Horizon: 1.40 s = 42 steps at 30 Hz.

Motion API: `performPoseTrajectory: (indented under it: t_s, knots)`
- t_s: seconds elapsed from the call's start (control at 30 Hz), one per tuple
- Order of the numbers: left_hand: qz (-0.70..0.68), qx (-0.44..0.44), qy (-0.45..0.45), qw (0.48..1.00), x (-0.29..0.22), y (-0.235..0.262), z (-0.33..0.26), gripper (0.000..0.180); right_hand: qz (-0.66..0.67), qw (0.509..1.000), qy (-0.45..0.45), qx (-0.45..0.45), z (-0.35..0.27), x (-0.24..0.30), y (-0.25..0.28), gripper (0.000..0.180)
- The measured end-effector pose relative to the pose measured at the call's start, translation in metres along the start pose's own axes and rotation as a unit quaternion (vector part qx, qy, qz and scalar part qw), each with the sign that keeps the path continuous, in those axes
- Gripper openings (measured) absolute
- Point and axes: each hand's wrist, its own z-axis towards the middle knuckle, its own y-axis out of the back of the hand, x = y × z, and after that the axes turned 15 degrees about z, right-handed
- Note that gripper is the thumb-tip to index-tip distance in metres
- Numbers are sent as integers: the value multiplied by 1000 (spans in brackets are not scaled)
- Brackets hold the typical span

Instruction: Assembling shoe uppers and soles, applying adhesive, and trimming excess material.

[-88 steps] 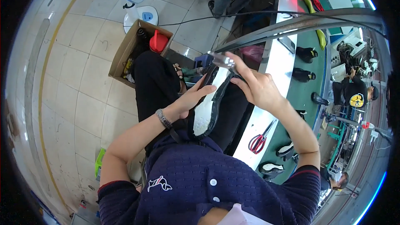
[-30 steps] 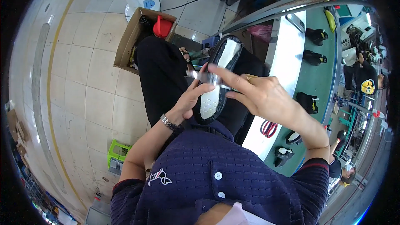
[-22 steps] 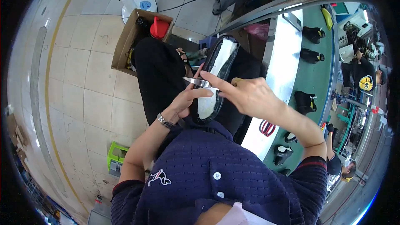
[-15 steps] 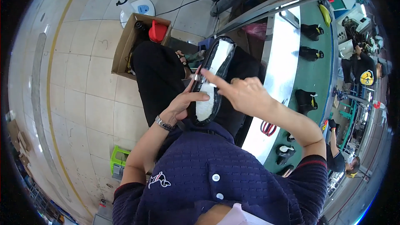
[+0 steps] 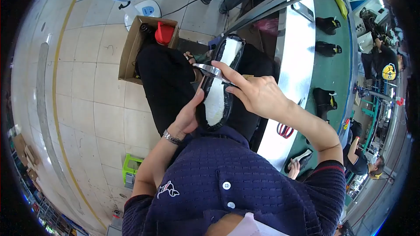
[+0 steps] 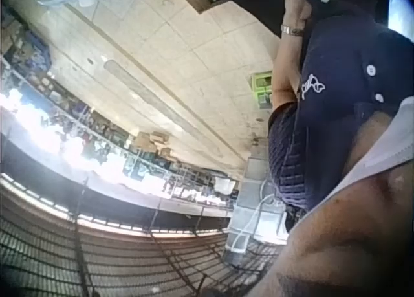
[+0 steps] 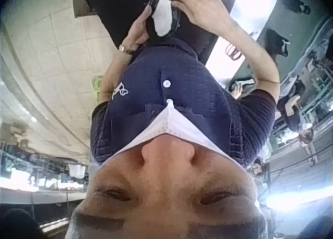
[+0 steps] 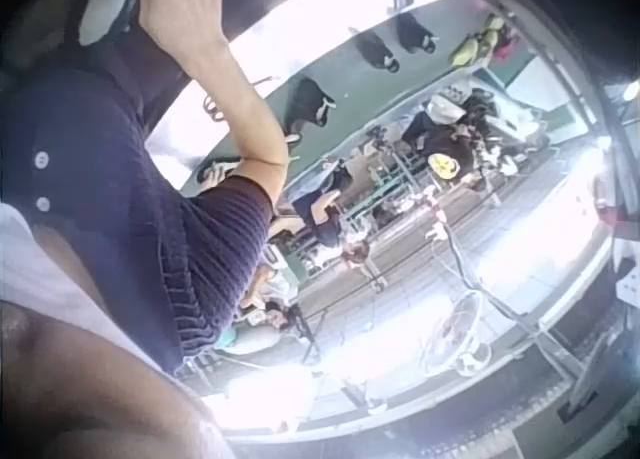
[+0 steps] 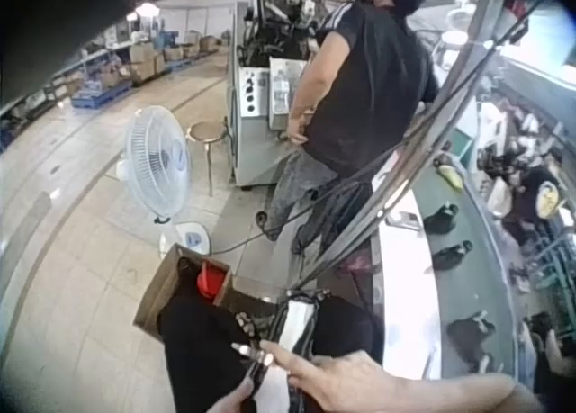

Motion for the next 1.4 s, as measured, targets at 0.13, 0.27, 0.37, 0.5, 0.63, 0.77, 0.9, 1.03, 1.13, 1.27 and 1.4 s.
performPoseTrajectory:
  t_s: [0.13, 0.27, 0.37, 0.5, 0.63, 0.77, 0.9, 1.03, 1.13, 1.27, 1.4]
  knots:
    - [135, -102, -126, 977, 7, -14, 3, 58, -55, 998, -23, 31, 6, -6, -9, 65]
    - [236, -127, -213, 940, 12, -13, 2, 82, -25, 990, 138, 1, -6, 26, -6, 67]
    - [238, -66, -214, 945, 5, -13, 1, 108, -12, 979, 200, -34, -12, 16, -26, 74]
    - [242, -60, 2, 968, 6, -4, -7, 90, -112, 986, 83, 92, -22, 30, -24, 66]
    - [313, -36, -8, 949, -7, -13, -11, 37, -13, 962, 270, -36, -34, 29, -46, 65]
    - [384, -22, 27, 923, -10, -10, -5, 35, -94, 992, 69, 55, -31, 9, -44, 64]
    - [423, -58, 0, 904, -15, -24, -13, 41, -42, 963, 262, -50, -43, 25, -50, 67]
    - [447, 14, 16, 894, -22, -13, -6, 28, -33, 995, 39, 81, -31, 1, -41, 73]
    - [516, 18, 10, 856, -25, -9, -8, 34, -73, 994, 35, 77, -30, 18, -20, 74]
    - [529, 20, 28, 848, -36, -7, 1, 52, 86, 989, 94, -77, -5, -1, -5, 71]
    - [457, 25, 93, 884, -55, -13, 13, 70, 15, 999, -51, -13, 11, -29, -1, 64]
